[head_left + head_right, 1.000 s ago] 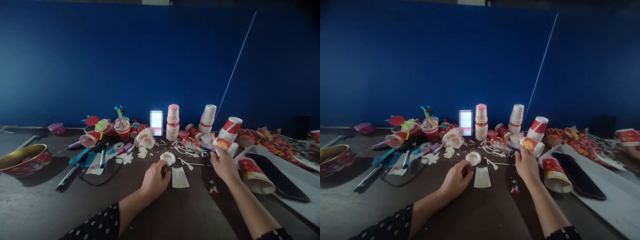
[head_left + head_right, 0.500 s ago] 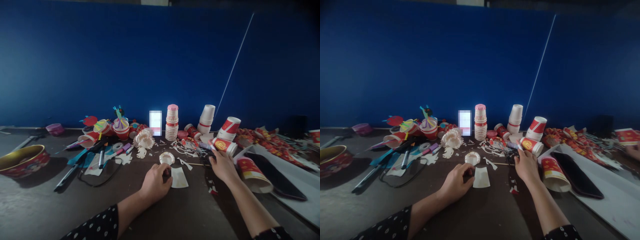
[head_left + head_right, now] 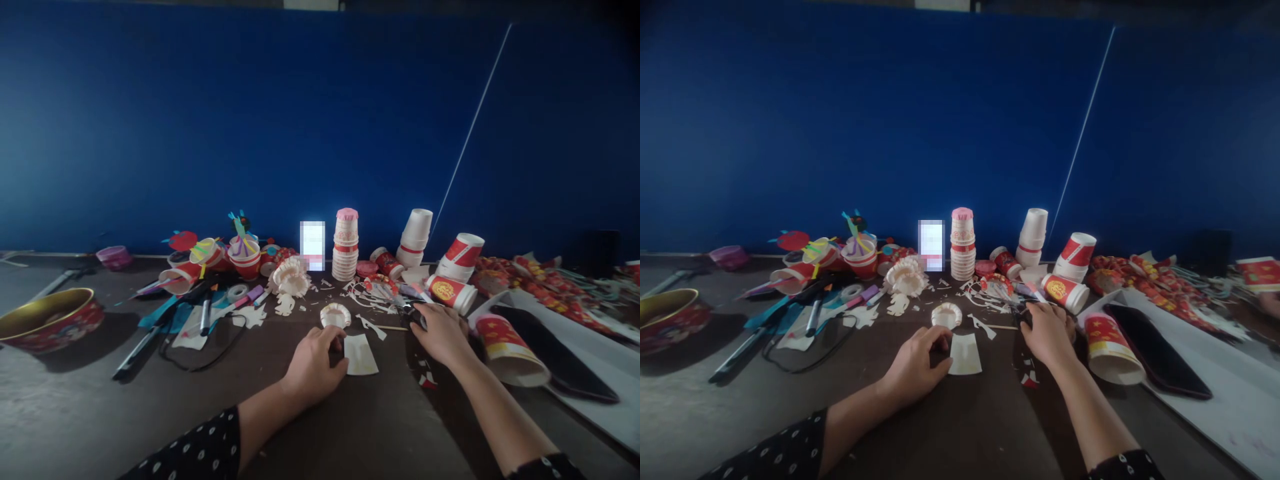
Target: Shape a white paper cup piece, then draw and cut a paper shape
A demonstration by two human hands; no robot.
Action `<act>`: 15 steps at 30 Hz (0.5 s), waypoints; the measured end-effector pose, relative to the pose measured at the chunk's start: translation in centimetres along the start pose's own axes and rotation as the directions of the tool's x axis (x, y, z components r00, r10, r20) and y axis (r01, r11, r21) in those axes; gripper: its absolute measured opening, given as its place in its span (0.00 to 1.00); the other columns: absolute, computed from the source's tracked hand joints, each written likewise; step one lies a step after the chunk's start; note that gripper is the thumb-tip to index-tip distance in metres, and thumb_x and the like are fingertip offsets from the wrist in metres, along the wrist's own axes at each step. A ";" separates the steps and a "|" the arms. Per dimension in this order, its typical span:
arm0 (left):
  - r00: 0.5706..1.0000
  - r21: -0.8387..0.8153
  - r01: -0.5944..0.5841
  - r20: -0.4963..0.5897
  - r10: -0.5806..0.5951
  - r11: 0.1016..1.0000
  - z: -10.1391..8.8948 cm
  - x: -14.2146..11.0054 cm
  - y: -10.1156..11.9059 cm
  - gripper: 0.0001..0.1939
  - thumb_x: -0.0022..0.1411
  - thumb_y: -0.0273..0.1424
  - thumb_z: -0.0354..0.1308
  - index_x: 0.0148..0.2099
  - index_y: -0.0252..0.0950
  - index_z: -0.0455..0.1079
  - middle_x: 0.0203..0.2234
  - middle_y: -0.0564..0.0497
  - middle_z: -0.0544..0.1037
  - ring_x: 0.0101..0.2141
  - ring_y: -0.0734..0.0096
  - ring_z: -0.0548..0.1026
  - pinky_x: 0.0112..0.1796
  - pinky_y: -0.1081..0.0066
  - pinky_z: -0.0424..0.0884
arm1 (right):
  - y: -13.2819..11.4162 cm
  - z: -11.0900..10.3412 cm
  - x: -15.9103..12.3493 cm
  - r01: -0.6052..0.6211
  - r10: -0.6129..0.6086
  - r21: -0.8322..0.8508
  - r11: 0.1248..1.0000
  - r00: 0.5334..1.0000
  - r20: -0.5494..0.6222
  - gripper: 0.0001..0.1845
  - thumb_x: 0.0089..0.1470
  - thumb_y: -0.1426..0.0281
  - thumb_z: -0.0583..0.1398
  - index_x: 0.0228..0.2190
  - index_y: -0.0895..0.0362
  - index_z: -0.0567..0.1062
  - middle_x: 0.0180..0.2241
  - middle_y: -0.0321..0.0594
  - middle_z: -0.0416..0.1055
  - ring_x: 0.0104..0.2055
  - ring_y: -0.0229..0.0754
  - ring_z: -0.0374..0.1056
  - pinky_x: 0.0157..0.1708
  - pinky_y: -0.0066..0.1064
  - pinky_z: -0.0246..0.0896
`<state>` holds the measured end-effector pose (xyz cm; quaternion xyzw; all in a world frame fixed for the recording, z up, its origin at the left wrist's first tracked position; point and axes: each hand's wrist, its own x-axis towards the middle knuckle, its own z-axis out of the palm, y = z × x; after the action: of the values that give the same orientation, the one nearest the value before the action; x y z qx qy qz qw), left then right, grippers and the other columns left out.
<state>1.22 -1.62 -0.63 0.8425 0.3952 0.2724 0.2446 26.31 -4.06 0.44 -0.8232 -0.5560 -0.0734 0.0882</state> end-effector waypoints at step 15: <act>1.000 0.014 0.003 0.008 -0.004 1.000 0.1 -0.2 0.6 0.13 0.48 0.30 0.56 0.39 0.37 0.64 0.31 0.51 0.71 0.34 0.65 0.66 0.37 0.68 0.62 | -0.6 -0.6 -0.3 0.044 -0.047 -0.044 0.998 0.997 -0.067 0.16 0.48 0.68 0.57 0.41 0.55 0.72 0.41 0.43 0.73 0.46 0.51 0.62 0.40 0.40 0.55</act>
<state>1.48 -2.18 -0.41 0.8445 0.3976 0.2661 0.2407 25.65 -4.24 0.98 -0.8090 -0.5696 -0.1152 0.0878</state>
